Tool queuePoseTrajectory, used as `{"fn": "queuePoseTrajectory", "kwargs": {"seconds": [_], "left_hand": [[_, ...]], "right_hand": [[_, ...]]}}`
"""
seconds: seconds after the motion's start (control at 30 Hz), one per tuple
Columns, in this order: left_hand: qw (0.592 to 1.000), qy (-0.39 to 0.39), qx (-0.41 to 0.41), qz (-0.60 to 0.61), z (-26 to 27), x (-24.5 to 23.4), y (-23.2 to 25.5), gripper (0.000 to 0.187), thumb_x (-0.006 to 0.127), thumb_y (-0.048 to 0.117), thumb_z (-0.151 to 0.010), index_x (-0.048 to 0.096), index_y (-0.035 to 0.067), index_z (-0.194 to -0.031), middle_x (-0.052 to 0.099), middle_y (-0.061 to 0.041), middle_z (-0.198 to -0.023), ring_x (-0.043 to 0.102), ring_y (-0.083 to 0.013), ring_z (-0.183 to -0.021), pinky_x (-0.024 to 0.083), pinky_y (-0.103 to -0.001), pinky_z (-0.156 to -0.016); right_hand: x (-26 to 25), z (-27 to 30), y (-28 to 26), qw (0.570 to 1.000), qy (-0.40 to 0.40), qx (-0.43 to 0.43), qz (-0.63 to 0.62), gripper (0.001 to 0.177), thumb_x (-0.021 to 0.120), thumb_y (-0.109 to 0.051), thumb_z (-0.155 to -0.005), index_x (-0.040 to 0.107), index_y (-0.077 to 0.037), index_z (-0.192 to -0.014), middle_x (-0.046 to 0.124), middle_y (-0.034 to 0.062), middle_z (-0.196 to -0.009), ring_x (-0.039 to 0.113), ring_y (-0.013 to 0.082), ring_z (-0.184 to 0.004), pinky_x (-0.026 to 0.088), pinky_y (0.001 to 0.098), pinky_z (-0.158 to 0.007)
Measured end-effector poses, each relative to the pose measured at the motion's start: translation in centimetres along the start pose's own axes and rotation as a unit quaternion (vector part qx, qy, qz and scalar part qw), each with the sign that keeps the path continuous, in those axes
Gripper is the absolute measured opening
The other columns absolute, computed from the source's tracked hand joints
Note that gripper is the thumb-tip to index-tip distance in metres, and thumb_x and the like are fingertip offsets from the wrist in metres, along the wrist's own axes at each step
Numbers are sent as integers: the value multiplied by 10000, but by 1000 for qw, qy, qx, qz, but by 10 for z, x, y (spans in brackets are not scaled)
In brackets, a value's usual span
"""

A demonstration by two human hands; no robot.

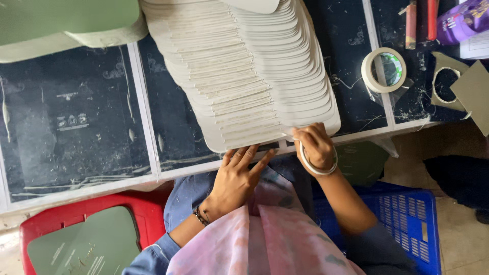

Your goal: The person applies adhesive tape to the edges of a stack of white paper cutouts. They repeatedly pull tape from a roll and press it onto the side of the stack, working through the pile one by one.

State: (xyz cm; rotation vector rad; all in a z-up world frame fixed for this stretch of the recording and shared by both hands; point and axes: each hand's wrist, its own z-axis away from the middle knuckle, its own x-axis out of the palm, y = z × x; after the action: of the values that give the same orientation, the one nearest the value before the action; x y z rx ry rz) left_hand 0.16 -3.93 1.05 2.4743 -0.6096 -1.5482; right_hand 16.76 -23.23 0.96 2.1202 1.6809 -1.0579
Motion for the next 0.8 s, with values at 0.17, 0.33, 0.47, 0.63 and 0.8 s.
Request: {"fn": "queuePoseTrajectory", "kwargs": {"seconds": [0.17,0.33,0.47,0.63,0.8], "left_hand": [[1000,11,11,9,-9,-11,5,513,632,82,-901,641,166,-1407,592,-208,-1466,597,-349,-1341,442,-470,-1096],[994,17,-11,110,-24,-18,10,364,593,100,-976,681,88,-1329,673,-199,-1343,667,-364,-1245,508,-435,-1039],[999,31,-27,31,-34,0,11,523,733,160,-893,635,19,-1387,614,-239,-1364,644,-416,-1170,508,-497,-1026],[996,8,-41,-78,-38,21,19,805,869,297,-711,611,33,-1427,594,-187,-1346,622,-320,-1123,454,-481,-1133],[979,53,13,-194,-46,22,22,491,667,94,-872,673,-20,-1350,579,-147,-1236,607,-261,-1050,512,-453,-1011]], "right_hand": [[4,-16,4,999,-30,-24,12,117,702,88,-925,698,-17,-873,583,96,-741,601,282,-660,541,381,-706],[-24,-44,-16,990,-125,57,-39,100,748,34,-883,688,-42,-907,678,104,-862,682,309,-822,545,410,-789],[-22,-36,-28,981,-116,149,-43,82,653,-15,-1011,732,-19,-1032,730,148,-930,721,357,-895,565,437,-836],[-17,-27,-30,972,-85,219,-21,267,615,-35,-1036,613,59,-1286,719,217,-961,706,422,-912,552,535,-824],[-3,6,-16,985,-59,140,76,264,566,-144,-1100,525,-75,-849,474,70,-804,564,350,-767,482,433,-766]]}}
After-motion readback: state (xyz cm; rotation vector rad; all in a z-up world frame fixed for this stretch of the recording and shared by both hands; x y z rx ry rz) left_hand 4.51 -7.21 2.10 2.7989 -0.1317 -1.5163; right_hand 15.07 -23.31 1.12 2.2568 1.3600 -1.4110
